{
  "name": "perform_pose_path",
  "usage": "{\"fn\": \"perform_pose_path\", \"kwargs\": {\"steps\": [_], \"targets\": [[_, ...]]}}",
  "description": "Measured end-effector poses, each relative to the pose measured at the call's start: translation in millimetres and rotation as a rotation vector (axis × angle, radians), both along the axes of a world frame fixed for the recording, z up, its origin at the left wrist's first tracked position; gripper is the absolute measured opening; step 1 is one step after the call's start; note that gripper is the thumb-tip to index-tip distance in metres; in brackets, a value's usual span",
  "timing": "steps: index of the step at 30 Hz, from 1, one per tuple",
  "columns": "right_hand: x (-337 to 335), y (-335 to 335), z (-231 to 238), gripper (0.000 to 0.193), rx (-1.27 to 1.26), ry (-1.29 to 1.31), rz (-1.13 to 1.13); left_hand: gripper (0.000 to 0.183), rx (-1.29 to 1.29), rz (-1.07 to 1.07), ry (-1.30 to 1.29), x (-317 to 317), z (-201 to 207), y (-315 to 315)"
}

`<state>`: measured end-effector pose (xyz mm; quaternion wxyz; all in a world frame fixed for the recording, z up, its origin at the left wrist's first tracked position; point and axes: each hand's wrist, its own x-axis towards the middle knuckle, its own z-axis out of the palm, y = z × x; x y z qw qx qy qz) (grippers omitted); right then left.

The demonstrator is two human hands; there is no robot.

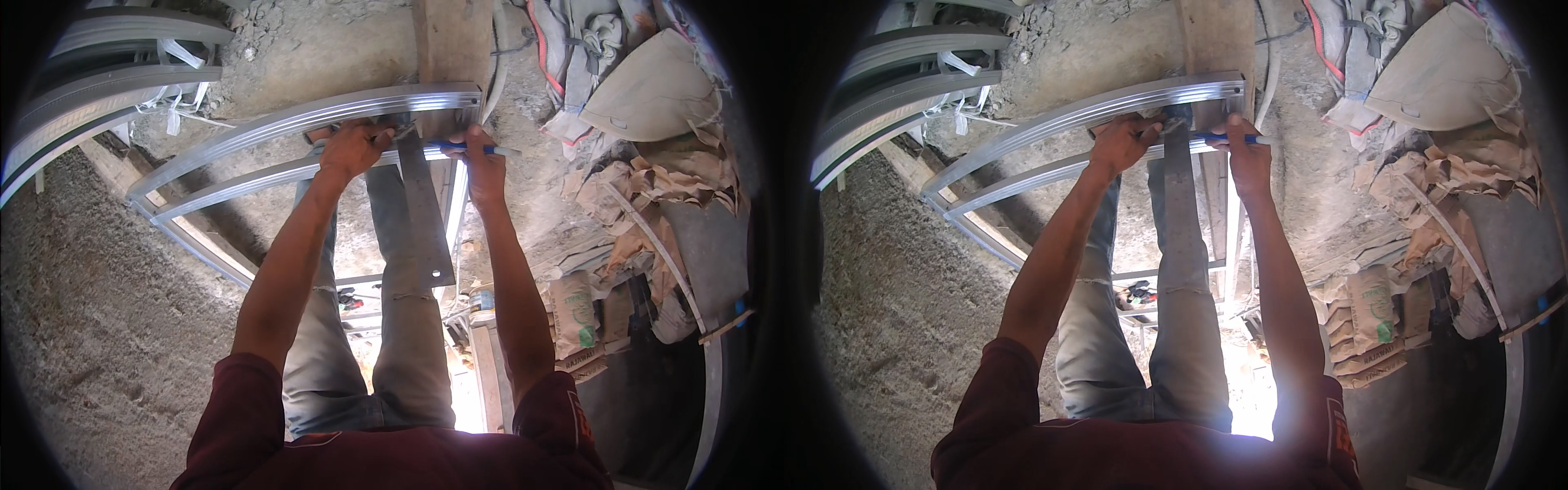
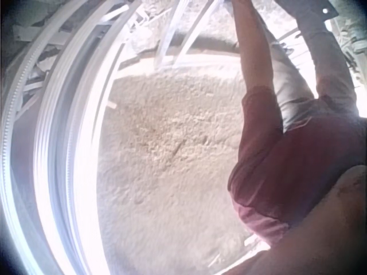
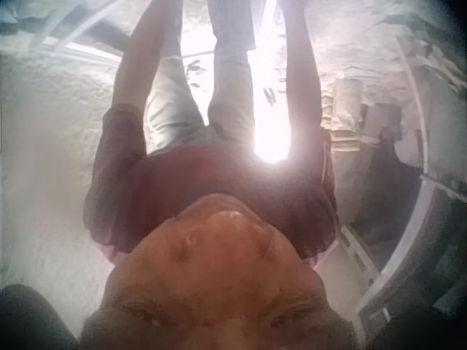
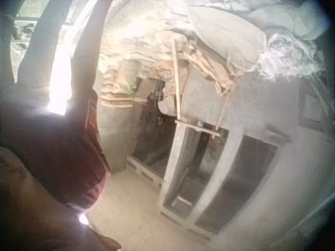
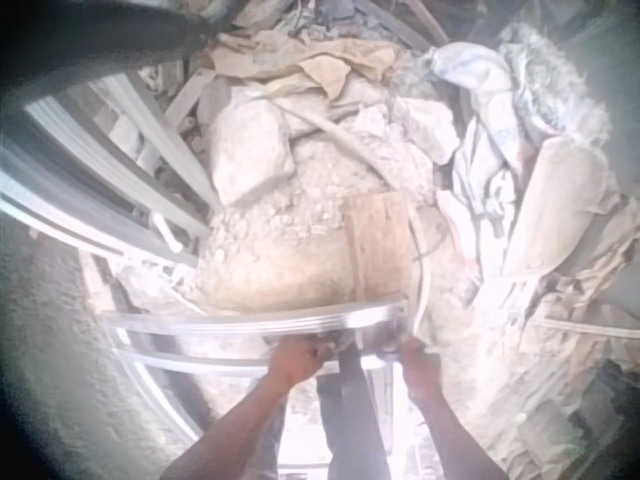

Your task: The person measures and marks aluminum profiles on a floor-laid frame using a tape measure, marker, and try square. They then cut a profile with tin snips and fit it into the frame structure.

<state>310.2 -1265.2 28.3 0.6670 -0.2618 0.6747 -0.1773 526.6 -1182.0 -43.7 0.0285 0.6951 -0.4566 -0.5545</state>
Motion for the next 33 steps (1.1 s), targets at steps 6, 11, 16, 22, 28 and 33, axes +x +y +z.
{"fn": "perform_pose_path", "kwargs": {"steps": [6,11,16,22,28,33], "targets": [[10.5,-5.4,5.5,0.010,-0.090,0.029,0.261,0.036,0.050,-0.014,-0.011,1.3,-1.6,-0.1],[5.7,-3.8,-1.6,0.011,-0.171,0.116,0.382,0.035,0.062,0.001,0.004,1.1,5.4,-6.6],[20.4,-11.1,4.4,0.014,-0.159,0.199,0.498,0.035,0.036,-0.009,-0.046,0.3,-4.1,1.9],[28.2,-25.5,8.5,0.018,-0.101,0.366,0.703,0.035,0.019,0.016,-0.042,-0.1,-0.8,0.8],[29.3,-25.5,0.3,0.017,-0.149,0.397,0.761,0.036,0.026,0.020,-0.025,0.8,4.0,-4.0],[33.6,-29.3,0.8,0.017,-0.132,0.416,0.803,0.035,-0.043,0.042,-0.035,0.8,2.1,-0.4]]}}
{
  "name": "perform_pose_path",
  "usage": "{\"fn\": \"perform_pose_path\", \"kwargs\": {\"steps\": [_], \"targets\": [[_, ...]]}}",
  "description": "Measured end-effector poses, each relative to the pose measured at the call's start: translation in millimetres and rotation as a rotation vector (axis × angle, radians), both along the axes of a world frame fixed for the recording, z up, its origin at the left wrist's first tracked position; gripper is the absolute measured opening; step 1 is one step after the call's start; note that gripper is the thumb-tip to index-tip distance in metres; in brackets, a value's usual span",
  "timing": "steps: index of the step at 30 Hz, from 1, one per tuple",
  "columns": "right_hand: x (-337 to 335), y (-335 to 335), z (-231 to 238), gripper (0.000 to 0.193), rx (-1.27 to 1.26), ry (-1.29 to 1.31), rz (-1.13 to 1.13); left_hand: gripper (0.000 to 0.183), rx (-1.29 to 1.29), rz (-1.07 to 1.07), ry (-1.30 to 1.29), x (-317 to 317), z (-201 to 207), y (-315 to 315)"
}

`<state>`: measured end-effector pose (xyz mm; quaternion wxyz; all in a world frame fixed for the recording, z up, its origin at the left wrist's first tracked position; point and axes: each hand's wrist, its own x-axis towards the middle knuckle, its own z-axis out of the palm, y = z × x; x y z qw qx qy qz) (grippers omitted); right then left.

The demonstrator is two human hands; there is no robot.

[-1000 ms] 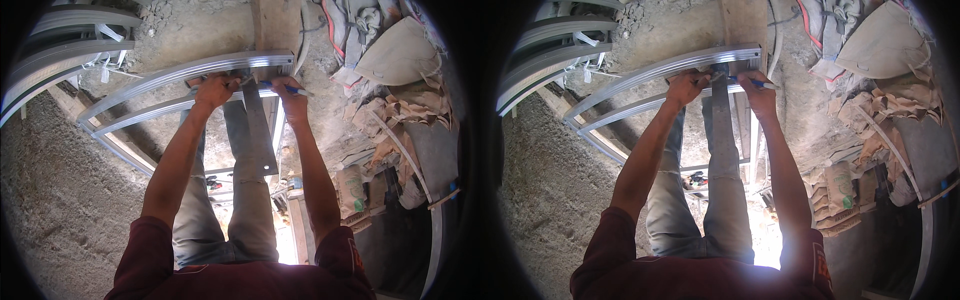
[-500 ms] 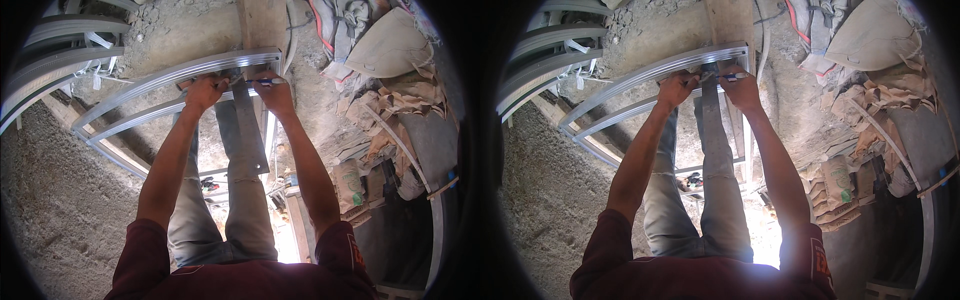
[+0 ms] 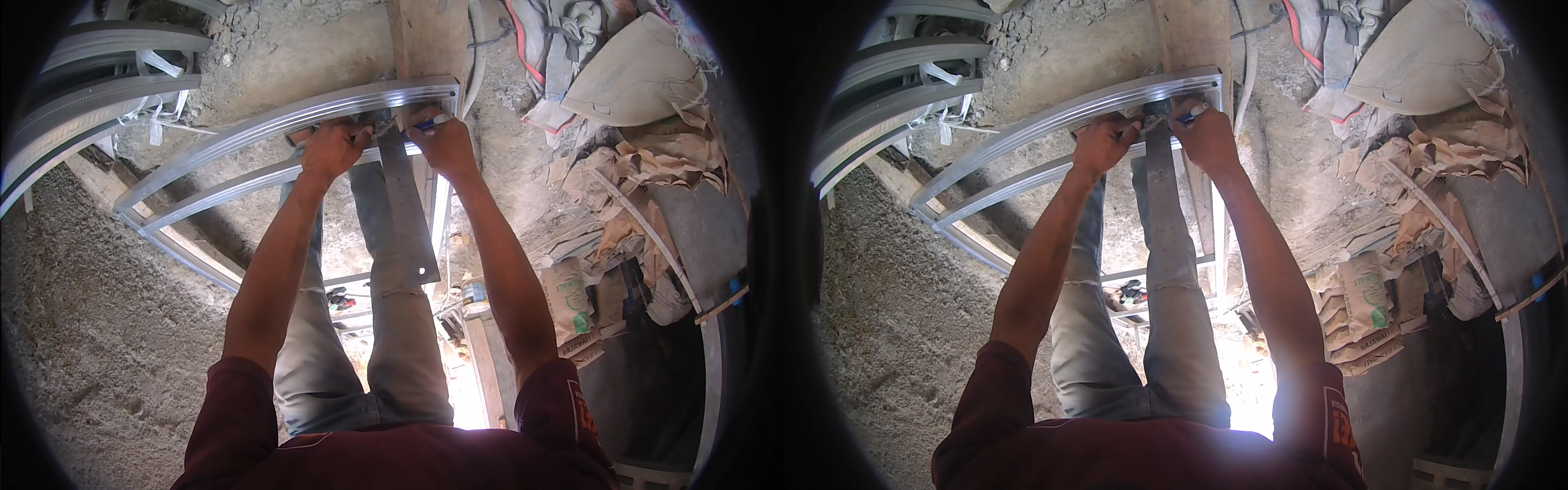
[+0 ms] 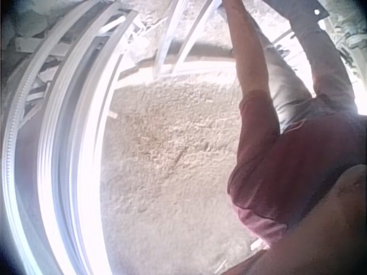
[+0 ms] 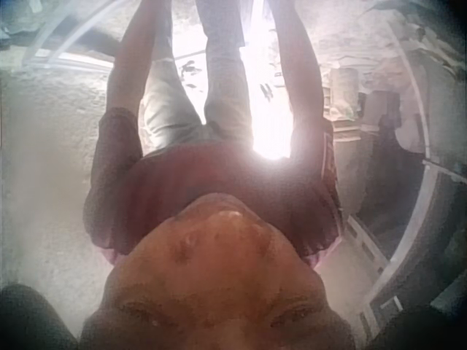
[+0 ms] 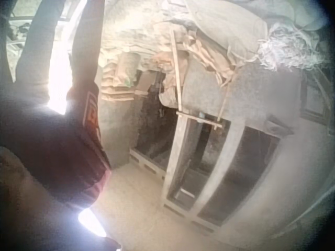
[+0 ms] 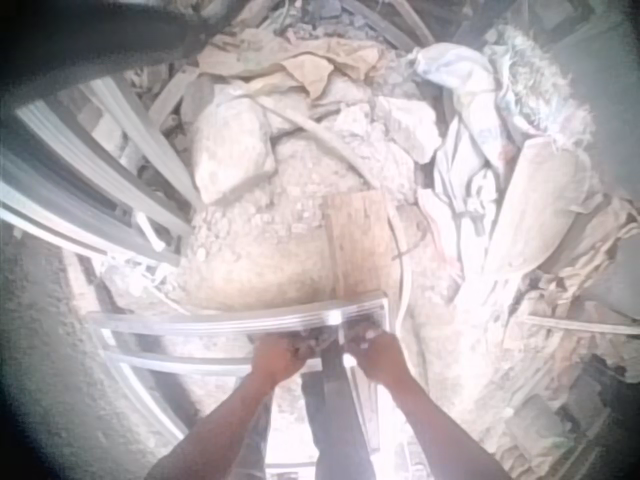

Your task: The person measures and marks aluminum profiles on a floor-laid frame using a tape measure, marker, and try square. They then cut a profile with tin snips and fit it into the frame structure.

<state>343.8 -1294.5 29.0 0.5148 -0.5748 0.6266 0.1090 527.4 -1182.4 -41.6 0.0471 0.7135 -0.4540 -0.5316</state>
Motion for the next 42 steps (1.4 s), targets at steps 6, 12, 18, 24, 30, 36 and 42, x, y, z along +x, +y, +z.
{"fn": "perform_pose_path", "kwargs": {"steps": [6,12,18,24,30,36,42], "targets": [[10.0,-10.8,5.6,0.015,-0.029,-0.019,0.055,0.034,-0.044,0.009,-0.009,-0.4,-3.1,3.2],[6.8,-21.1,-2.2,0.024,0.008,0.113,0.226,0.035,0.010,-0.014,-0.023,-4.8,3.8,-3.1],[17.5,-48.1,58.4,0.039,0.167,0.123,0.078,0.036,0.052,-0.044,-0.023,-0.2,7.8,-4.1],[-14.7,39.0,70.2,0.037,0.380,0.122,-0.038,0.036,-0.134,0.066,0.102,4.6,14.2,1.2],[-24.4,89.3,85.1,0.028,0.202,-0.018,-0.205,0.040,-0.533,-0.072,-0.017,3.6,25.0,12.4],[-26.2,138.2,171.4,0.031,0.134,-0.210,-0.514,0.036,-0.619,-0.140,-0.114,8.4,113.5,46.1],[-27.5,242.1,282.4,0.028,0.008,-0.232,-0.704,0.039,-0.724,-0.355,-0.023,2.5,207.8,89.4]]}}
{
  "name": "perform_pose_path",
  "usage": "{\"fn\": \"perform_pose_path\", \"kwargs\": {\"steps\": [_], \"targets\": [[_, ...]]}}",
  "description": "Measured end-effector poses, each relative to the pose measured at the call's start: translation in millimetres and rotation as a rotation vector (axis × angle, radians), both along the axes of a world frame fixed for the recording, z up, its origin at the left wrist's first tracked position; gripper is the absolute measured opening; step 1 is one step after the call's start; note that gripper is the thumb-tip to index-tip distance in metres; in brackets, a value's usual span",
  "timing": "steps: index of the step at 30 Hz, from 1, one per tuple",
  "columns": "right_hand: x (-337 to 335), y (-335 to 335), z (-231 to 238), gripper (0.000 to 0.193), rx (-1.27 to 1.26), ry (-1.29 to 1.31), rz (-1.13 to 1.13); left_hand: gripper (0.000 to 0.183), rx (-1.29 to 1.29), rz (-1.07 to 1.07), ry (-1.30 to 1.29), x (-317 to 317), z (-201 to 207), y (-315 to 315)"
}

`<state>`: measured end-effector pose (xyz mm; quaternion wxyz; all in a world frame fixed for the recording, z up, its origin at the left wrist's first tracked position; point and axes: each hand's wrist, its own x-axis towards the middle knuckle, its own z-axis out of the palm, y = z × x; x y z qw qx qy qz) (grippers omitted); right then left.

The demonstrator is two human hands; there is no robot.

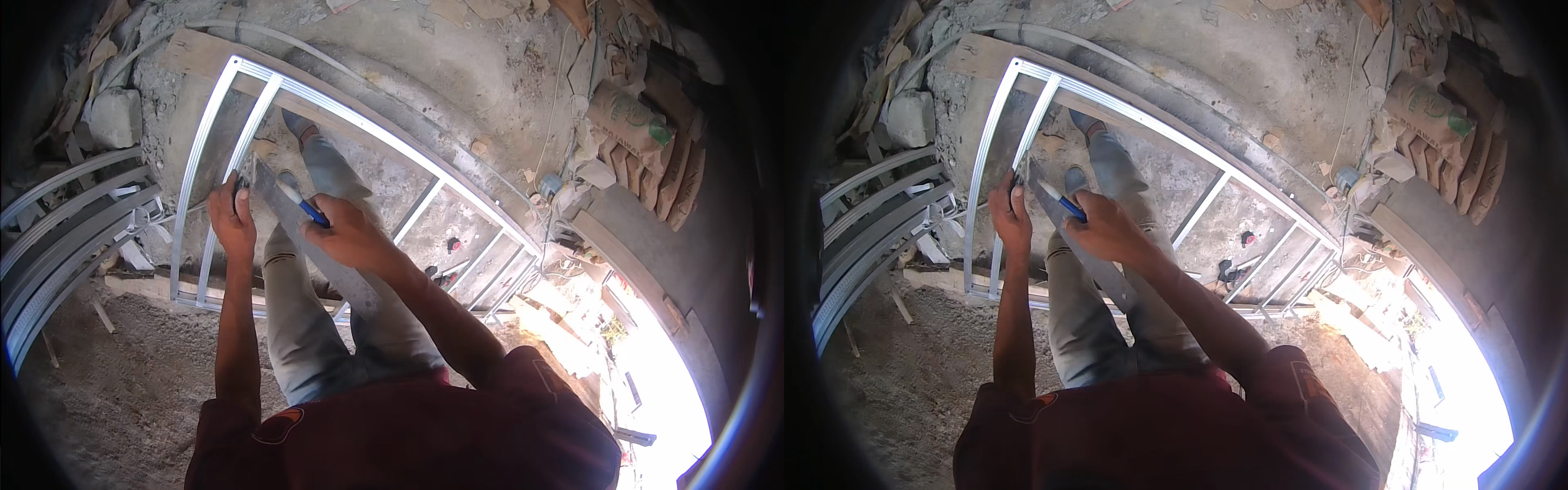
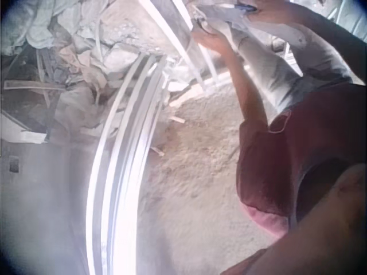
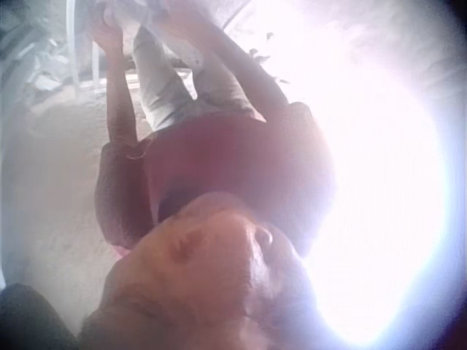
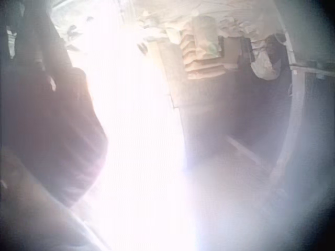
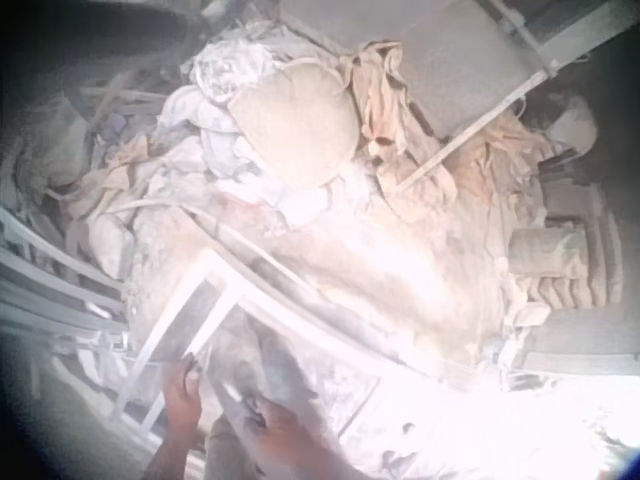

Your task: The person measures and marks aluminum profiles on a floor-laid frame using a tape measure, marker, and try square. They then cut a profile with tin snips and fit it into the frame structure.

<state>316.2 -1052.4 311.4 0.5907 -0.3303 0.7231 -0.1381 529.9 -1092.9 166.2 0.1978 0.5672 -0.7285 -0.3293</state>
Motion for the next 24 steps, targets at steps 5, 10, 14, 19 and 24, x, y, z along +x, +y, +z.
{"fn": "perform_pose_path", "kwargs": {"steps": [5,10,14,19,24], "targets": [[-18.3,56.2,77.4,0.030,-0.036,-0.091,-0.104,0.039,0.098,0.020,0.074,-16.8,53.0,33.5],[-44.2,132.2,122.3,0.032,0.081,-0.064,-0.182,0.041,0.207,-0.100,0.180,-62.1,50.3,95.3],[-78.5,182.5,117.5,0.033,0.222,0.064,-0.163,0.043,0.267,-0.212,0.197,-107.9,20.1,164.1],[-142.2,255.1,58.8,0.032,0.324,0.091,-0.136,0.041,0.501,-0.256,0.219,-168.1,-39.8,254.1],[-200.3,318.9,-48.8,0.029,0.423,0.032,-0.073,0.037,0.660,-0.144,0.078,-222.0,-129.8,337.0]]}}
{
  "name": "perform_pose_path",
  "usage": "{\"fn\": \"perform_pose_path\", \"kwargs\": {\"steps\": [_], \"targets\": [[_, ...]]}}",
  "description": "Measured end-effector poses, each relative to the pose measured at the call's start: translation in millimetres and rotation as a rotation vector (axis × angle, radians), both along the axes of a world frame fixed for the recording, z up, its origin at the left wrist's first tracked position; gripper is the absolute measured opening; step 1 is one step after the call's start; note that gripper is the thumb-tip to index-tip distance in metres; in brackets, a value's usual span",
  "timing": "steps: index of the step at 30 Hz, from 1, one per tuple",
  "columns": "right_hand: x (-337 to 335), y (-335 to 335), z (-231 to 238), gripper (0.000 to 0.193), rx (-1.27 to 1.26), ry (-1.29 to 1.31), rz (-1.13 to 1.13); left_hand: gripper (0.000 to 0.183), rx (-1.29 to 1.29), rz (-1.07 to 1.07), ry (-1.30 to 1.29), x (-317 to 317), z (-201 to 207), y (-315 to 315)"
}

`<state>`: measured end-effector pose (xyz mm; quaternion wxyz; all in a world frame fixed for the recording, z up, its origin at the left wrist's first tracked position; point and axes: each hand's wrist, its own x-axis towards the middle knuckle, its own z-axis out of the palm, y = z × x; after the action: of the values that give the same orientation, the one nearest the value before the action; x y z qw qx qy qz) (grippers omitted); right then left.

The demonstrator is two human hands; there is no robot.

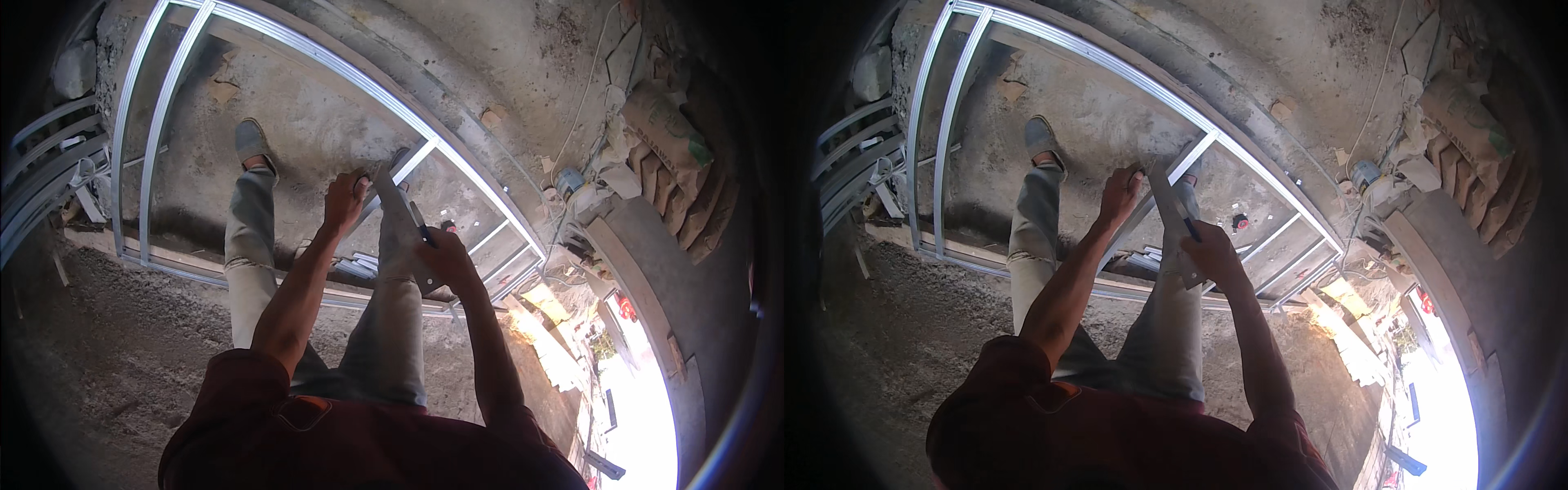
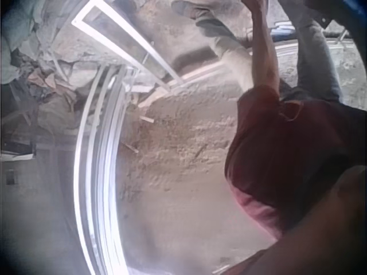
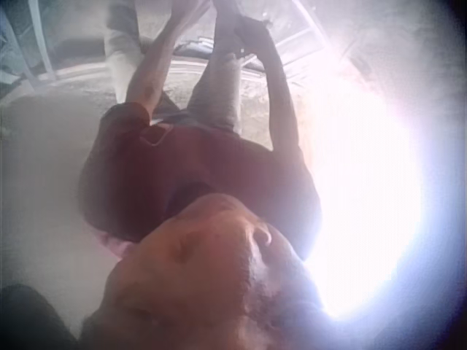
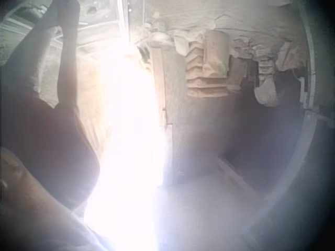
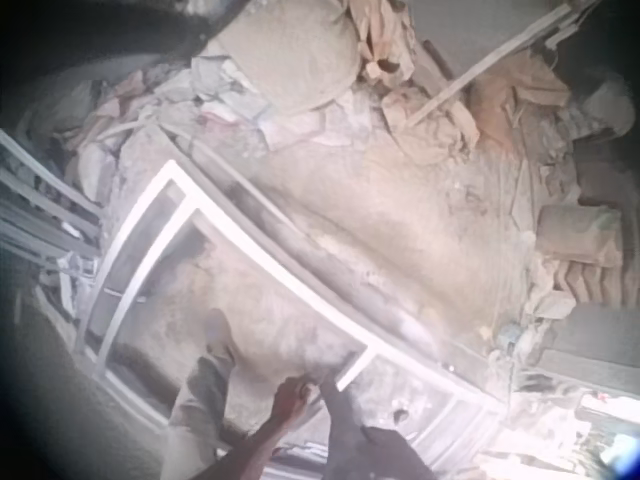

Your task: The person measures and marks aluminum profiles on a floor-laid frame using a tape measure, marker, and try square. They then cut a profile with tin snips and fit it into the frame structure.

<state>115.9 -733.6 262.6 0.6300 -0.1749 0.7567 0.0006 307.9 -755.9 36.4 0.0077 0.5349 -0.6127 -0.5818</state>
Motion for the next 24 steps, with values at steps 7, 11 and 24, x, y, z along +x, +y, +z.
{"fn": "perform_pose_path", "kwargs": {"steps": [7,11,24], "targets": [[-50.9,26.4,-121.9,0.028,0.037,0.001,0.007,0.034,0.044,0.380,0.004,-78.8,-111.8,71.1],[-65.0,32.9,-139.1,0.028,0.118,-0.005,-0.108,0.033,-0.047,0.403,-0.140,-98.3,-123.9,92.7],[-72.6,5.4,-118.0,0.036,0.265,-0.016,-0.067,0.048,-0.232,0.120,-0.065,-96.2,-114.6,105.1]]}}
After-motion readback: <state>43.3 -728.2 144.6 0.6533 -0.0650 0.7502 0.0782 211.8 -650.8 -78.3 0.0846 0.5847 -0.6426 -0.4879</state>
